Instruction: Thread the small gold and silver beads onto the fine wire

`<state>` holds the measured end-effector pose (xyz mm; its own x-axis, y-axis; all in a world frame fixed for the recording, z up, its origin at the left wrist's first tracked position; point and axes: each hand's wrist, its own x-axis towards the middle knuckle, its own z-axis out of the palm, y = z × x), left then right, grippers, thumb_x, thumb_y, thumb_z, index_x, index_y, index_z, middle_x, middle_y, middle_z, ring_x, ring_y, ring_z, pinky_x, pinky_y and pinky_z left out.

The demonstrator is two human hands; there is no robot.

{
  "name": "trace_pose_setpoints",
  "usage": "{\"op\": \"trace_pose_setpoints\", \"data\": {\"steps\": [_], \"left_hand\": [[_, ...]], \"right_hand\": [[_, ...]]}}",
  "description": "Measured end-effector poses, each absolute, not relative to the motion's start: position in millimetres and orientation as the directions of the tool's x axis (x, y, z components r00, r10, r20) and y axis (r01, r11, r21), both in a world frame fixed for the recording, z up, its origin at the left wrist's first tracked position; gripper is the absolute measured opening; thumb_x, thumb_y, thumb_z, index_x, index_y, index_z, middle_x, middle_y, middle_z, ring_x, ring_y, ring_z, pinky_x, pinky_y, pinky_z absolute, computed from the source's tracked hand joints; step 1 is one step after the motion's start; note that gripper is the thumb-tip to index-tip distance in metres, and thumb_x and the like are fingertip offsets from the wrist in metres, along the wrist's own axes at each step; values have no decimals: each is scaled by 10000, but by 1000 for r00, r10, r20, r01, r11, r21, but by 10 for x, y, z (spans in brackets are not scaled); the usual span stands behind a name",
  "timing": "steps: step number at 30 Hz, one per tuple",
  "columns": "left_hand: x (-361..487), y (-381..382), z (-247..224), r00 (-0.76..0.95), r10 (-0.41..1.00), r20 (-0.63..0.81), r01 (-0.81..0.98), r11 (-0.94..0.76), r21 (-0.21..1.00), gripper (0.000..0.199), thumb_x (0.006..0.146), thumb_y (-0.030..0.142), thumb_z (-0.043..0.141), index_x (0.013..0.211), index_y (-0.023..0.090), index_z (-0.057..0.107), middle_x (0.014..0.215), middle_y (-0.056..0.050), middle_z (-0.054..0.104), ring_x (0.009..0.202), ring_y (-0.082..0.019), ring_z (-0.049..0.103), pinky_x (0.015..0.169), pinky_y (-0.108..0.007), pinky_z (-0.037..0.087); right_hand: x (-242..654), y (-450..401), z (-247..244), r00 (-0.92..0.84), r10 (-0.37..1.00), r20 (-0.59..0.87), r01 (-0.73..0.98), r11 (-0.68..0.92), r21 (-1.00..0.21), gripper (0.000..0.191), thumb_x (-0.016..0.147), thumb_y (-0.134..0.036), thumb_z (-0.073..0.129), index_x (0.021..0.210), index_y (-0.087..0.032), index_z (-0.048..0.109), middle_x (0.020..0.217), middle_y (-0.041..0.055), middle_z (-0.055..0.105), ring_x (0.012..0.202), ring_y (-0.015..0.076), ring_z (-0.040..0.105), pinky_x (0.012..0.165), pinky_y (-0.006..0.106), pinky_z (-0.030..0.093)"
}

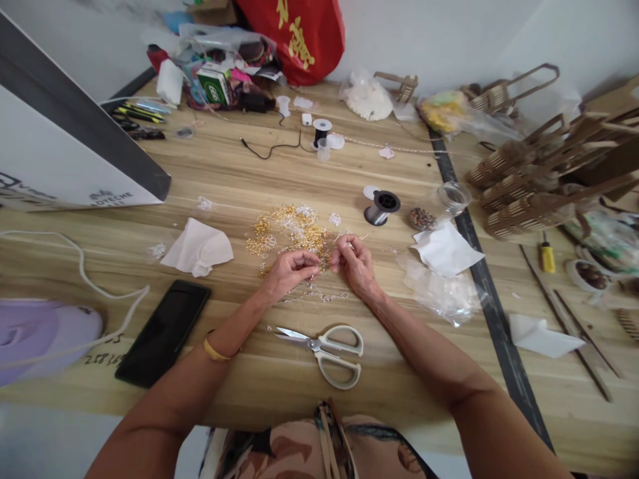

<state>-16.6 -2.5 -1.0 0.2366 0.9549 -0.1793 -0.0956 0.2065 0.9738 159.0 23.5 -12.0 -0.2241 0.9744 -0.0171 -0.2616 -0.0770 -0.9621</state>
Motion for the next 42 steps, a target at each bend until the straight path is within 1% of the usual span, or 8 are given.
{"op": "trace_pose_setpoints", "data": {"steps": [6, 11, 20, 25, 29, 33, 37, 42], "left_hand": [[-176, -18, -5, 209, 960, -187, -91, 210, 974, 293, 628, 304, 798, 826, 126, 677, 716, -25, 693, 624, -114, 615, 631, -254, 523], [-185, -29, 34, 173, 971, -166, -83, 182, 980, 268, 643, 307, 787, 809, 122, 688, 683, -17, 681, 613, -105, 590, 632, -245, 496], [-180, -25, 36, 124, 977, -172, -106, 185, 977, 262, 629, 318, 794, 784, 130, 696, 691, -19, 686, 637, -113, 600, 654, -255, 496], [-187, -21, 15, 95, 980, -174, -154, 187, 970, 266, 608, 297, 813, 777, 131, 694, 712, -20, 698, 652, -115, 612, 660, -250, 496], [-192, -16, 8, 90, 983, -162, -191, 177, 966, 261, 614, 295, 811, 777, 129, 691, 705, -21, 698, 620, -110, 602, 635, -253, 491], [-192, -16, 1, 85, 983, -165, -229, 180, 957, 271, 615, 286, 810, 803, 130, 691, 696, -21, 701, 587, -101, 586, 603, -246, 478], [-183, -17, -2, 89, 983, -161, -257, 179, 950, 268, 598, 271, 815, 792, 133, 692, 718, -20, 701, 608, -100, 589, 599, -239, 476], [-170, -19, -9, 77, 985, -154, -211, 167, 963, 264, 583, 267, 823, 775, 136, 698, 715, -18, 694, 639, -106, 592, 616, -237, 478]], "right_hand": [[1587, 242, -121, -209, 978, 10, -279, -49, -959, 348, 834, -521, 624, 844, -215, 460, 560, -63, 573, 422, 80, 493, 432, 202, 398], [1586, 238, -98, -203, 979, 27, -281, -32, -959, 327, 846, -496, 622, 843, -208, 466, 543, -65, 567, 404, 67, 465, 416, 187, 356], [1589, 234, -90, -203, 978, 48, -282, -12, -959, 297, 857, -467, 619, 836, -203, 483, 543, -69, 553, 400, 57, 447, 415, 181, 338], [1596, 233, -104, -218, 974, 66, -318, -7, -948, 270, 870, -436, 615, 842, -204, 480, 526, -74, 548, 385, 51, 426, 402, 175, 313], [1598, 233, -89, -241, 969, 47, -375, -48, -926, 259, 870, -417, 621, 833, -212, 467, 472, -97, 490, 342, 43, 350, 362, 171, 241], [1595, 237, -49, -252, 968, -1, -396, -105, -912, 275, 841, -422, 650, 832, -223, 461, 426, -124, 389, 320, 41, 259, 342, 177, 168], [1590, 238, -21, -246, 969, -27, -399, -127, -908, 306, 807, -442, 675, 816, -231, 453, 427, -132, 314, 340, 45, 204, 350, 181, 156], [1595, 229, -26, -245, 969, -22, -401, -122, -908, 321, 788, -456, 691, 810, -232, 462, 449, -130, 264, 355, 45, 191, 363, 184, 155]]}}
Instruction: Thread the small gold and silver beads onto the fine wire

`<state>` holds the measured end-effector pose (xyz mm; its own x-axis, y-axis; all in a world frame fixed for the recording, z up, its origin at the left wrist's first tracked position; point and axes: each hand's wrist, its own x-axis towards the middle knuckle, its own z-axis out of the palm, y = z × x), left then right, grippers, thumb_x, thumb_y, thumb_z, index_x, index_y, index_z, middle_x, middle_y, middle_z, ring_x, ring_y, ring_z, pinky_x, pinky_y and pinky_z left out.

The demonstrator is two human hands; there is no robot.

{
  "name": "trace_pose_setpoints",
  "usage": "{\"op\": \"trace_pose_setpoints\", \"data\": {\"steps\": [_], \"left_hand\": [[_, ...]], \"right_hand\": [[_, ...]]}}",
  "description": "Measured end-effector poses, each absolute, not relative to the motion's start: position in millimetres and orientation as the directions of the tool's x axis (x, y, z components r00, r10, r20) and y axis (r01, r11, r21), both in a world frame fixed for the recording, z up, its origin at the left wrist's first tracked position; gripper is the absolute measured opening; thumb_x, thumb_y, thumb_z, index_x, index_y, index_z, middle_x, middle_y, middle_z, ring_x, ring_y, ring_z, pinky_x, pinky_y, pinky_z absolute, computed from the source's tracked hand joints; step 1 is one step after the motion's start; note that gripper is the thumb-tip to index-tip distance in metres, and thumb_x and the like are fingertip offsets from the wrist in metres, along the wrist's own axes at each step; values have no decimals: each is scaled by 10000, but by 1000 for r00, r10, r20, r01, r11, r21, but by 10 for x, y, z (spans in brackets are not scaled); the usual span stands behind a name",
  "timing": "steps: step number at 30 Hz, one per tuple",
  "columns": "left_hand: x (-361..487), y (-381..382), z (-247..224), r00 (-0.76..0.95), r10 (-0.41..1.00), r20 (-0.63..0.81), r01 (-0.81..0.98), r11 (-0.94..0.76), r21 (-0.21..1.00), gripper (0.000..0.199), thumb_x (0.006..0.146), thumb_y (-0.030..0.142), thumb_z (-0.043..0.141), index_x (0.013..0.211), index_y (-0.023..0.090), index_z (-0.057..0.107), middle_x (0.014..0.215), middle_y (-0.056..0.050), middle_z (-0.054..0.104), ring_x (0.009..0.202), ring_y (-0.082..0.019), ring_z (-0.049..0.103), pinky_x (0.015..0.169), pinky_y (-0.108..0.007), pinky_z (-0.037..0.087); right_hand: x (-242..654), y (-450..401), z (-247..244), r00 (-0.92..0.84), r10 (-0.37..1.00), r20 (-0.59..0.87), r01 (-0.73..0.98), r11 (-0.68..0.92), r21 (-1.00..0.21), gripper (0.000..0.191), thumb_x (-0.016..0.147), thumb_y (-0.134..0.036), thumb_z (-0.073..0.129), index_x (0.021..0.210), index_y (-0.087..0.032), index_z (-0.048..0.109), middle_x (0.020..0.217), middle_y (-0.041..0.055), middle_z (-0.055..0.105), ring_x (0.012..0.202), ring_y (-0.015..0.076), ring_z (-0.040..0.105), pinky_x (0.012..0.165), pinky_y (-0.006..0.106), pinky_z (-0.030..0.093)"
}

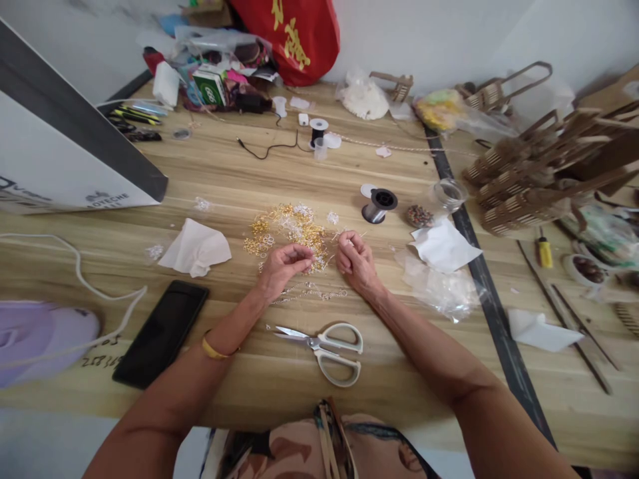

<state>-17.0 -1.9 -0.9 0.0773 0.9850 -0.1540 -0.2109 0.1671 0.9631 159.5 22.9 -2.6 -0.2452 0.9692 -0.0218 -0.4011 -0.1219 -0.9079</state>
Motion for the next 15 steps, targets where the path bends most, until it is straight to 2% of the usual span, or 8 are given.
{"op": "trace_pose_setpoints", "data": {"steps": [10, 15], "left_hand": [[-177, 8, -105, 61, 991, -115, -204, 125, 971, 296, 590, 299, 832, 790, 128, 694, 696, -18, 685, 625, -109, 597, 631, -255, 490], [-181, 8, -97, 55, 989, -138, -224, 147, 964, 316, 579, 291, 840, 813, 123, 713, 700, -24, 697, 635, -119, 608, 637, -263, 492]], "right_hand": [[1577, 189, 34, -264, 964, 16, -412, -98, -906, 318, 767, -435, 717, 794, -221, 483, 457, -131, 253, 359, 39, 170, 358, 188, 152], [1597, 220, 1, -263, 964, 25, -385, -81, -919, 315, 772, -449, 702, 817, -227, 484, 477, -121, 259, 380, 51, 211, 372, 188, 192]]}}
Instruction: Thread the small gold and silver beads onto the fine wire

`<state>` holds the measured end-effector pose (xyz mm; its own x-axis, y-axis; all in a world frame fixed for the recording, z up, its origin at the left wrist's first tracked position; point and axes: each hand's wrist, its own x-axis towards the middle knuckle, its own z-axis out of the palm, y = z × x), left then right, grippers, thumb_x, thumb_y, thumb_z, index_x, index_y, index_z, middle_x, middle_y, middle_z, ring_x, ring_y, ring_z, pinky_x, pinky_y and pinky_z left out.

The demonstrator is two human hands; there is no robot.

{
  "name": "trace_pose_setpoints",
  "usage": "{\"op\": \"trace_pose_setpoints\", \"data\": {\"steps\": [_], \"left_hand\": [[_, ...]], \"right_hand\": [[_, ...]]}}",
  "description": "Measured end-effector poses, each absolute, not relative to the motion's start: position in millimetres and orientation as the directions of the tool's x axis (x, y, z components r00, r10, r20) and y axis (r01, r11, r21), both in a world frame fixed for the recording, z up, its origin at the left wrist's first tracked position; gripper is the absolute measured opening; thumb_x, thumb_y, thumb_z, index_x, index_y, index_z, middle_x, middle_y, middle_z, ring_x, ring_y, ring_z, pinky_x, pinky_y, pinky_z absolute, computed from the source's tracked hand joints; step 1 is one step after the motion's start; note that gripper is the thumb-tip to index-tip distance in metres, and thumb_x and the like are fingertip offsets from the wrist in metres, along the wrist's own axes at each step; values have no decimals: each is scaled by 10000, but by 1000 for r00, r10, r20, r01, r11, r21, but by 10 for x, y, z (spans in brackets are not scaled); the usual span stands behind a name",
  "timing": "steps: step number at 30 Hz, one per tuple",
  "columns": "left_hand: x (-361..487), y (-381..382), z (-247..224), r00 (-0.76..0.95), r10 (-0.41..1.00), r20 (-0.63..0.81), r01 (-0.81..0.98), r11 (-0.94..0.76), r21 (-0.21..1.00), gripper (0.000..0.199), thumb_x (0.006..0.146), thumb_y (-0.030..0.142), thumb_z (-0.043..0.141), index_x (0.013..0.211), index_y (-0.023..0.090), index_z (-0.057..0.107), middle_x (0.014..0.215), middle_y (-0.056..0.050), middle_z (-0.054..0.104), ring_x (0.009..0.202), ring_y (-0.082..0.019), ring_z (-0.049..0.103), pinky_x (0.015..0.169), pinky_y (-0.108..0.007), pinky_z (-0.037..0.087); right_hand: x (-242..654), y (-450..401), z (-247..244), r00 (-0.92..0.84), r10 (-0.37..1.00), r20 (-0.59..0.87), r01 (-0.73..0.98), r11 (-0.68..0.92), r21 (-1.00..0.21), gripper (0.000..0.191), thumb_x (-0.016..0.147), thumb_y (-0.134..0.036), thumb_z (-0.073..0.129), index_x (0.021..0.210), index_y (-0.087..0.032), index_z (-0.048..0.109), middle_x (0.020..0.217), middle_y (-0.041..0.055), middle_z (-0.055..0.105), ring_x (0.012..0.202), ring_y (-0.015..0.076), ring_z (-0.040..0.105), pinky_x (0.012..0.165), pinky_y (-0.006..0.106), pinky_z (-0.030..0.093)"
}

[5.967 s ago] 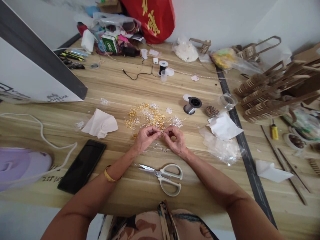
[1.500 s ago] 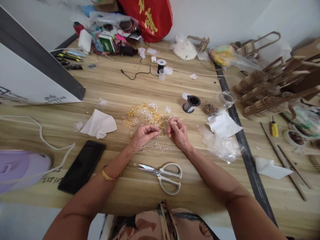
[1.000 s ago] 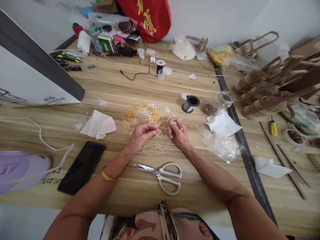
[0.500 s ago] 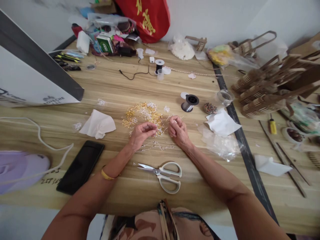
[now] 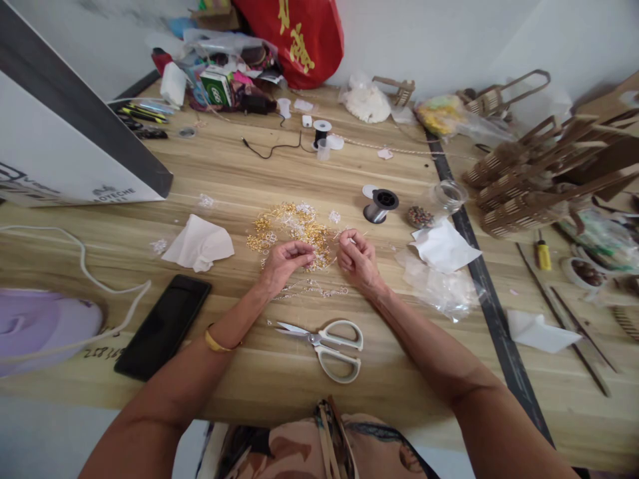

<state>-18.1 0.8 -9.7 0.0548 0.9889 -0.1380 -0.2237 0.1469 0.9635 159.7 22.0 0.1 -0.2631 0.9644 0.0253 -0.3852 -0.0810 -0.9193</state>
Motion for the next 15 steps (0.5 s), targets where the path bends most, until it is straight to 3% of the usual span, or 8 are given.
{"op": "trace_pose_setpoints", "data": {"steps": [9, 15], "left_hand": [[-182, 4, -88, 36, 986, -165, -178, 169, 969, 323, 586, 308, 830, 844, 131, 747, 716, -39, 719, 642, -133, 622, 684, -297, 517], [-178, -3, -57, 30, 987, -159, -155, 161, 975, 269, 594, 291, 816, 805, 137, 749, 732, -44, 728, 660, -137, 625, 682, -279, 510]], "right_hand": [[1600, 155, -13, -291, 946, 141, -213, 79, -974, 291, 860, -467, 603, 971, -217, 502, 582, -64, 524, 485, 87, 454, 490, 223, 395], [1551, 56, -49, -371, 910, 182, -105, 154, -982, 323, 898, -451, 556, 1092, -200, 494, 711, -14, 638, 619, 112, 570, 594, 246, 459]]}}
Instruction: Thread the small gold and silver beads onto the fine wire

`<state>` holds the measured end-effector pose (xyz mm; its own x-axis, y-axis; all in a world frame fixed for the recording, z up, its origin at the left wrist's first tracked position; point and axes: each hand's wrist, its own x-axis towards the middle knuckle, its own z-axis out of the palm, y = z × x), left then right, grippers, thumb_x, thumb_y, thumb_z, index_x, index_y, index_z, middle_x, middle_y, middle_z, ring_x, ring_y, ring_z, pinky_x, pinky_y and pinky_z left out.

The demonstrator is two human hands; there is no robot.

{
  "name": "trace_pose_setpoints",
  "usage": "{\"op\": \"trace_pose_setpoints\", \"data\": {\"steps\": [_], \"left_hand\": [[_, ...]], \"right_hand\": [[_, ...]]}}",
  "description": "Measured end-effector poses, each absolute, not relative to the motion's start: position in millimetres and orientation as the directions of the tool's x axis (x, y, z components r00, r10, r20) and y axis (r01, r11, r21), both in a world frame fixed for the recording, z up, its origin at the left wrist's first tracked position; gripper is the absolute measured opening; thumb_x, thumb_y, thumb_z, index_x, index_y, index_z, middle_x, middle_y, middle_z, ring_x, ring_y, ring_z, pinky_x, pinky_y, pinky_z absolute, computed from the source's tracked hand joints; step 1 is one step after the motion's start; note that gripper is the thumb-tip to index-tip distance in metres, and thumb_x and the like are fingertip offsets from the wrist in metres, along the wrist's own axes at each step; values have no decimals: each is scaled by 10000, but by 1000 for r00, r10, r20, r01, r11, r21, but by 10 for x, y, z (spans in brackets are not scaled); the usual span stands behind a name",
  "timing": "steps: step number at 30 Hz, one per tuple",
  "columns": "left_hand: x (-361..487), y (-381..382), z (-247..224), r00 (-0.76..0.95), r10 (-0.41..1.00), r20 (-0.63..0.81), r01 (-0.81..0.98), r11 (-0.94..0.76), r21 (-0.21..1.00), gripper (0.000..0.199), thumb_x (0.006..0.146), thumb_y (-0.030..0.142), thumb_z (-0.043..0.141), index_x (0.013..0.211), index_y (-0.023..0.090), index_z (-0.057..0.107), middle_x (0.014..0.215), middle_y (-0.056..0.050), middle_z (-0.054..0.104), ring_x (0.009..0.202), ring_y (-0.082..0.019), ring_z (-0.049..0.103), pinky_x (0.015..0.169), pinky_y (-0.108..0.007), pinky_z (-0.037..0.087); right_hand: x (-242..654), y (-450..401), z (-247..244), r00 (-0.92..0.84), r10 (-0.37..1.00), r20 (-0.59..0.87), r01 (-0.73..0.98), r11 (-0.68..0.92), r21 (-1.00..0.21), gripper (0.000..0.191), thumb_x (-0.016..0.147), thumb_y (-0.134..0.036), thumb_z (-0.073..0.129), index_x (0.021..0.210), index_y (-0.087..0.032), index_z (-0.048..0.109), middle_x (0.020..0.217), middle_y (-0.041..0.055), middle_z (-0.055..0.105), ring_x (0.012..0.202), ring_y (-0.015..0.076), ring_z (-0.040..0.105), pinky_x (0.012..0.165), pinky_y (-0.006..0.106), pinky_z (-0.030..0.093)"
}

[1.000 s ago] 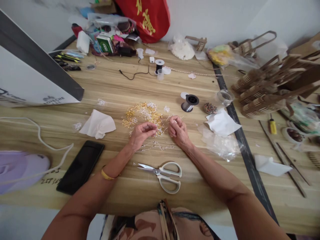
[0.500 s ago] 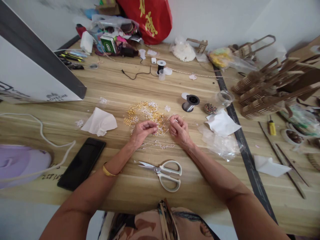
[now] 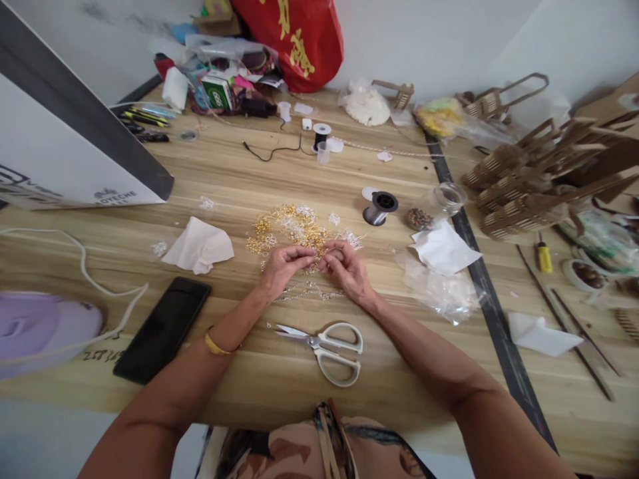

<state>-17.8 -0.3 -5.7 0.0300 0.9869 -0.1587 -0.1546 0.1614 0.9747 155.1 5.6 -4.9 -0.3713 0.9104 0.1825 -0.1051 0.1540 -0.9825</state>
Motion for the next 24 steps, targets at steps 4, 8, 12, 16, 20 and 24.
{"op": "trace_pose_setpoints", "data": {"steps": [4, 8, 12, 16, 20, 24], "left_hand": [[-174, -11, -51, 38, 989, -141, -157, 145, 977, 239, 615, 285, 802, 791, 135, 742, 696, -36, 713, 640, -128, 614, 651, -257, 496], [-172, -13, -52, 54, 990, -129, -161, 136, 978, 223, 631, 285, 794, 788, 139, 734, 684, -27, 704, 637, -126, 613, 653, -255, 496], [-165, -14, -38, 48, 990, -134, -154, 140, 978, 219, 626, 284, 794, 779, 141, 730, 677, -23, 699, 631, -128, 614, 653, -262, 496], [-161, -19, -27, 34, 990, -138, -134, 141, 981, 215, 622, 286, 791, 770, 142, 728, 670, -23, 695, 628, -131, 611, 651, -269, 494], [-162, -17, -44, 26, 991, -133, -149, 136, 979, 221, 616, 287, 790, 766, 139, 725, 667, -23, 691, 621, -128, 609, 641, -265, 494], [-164, -15, -62, 33, 992, -123, -160, 127, 979, 210, 628, 283, 786, 765, 139, 721, 669, -22, 688, 627, -125, 609, 640, -258, 490]], "right_hand": [[1545, 38, -92, -356, 915, 192, -53, 185, -981, 277, 899, -432, 560, 1030, -190, 529, 728, 5, 662, 670, 127, 623, 647, 265, 492], [1547, 30, -105, -344, 917, 203, -20, 209, -978, 223, 900, -408, 561, 944, -190, 550, 710, 9, 655, 644, 129, 629, 624, 265, 503], [1541, 9, -112, -359, 911, 200, 26, 224, -974, 198, 907, -387, 549, 902, -189, 550, 658, -2, 636, 571, 117, 605, 551, 246, 488], [1535, 2, -142, -350, 913, 209, 60, 245, -968, 184, 903, -370, 557, 922, -187, 572, 672, 4, 661, 596, 124, 642, 569, 247, 517], [1543, 15, -171, -355, 904, 237, 97, 288, -953, 215, 890, -352, 579, 1022, -188, 619, 721, 18, 704, 667, 143, 687, 622, 261, 557], [1547, 20, -158, -369, 890, 269, 142, 340, -930, 187, 889, -330, 580, 978, -184, 655, 739, 34, 713, 660, 145, 685, 614, 261, 560]]}}
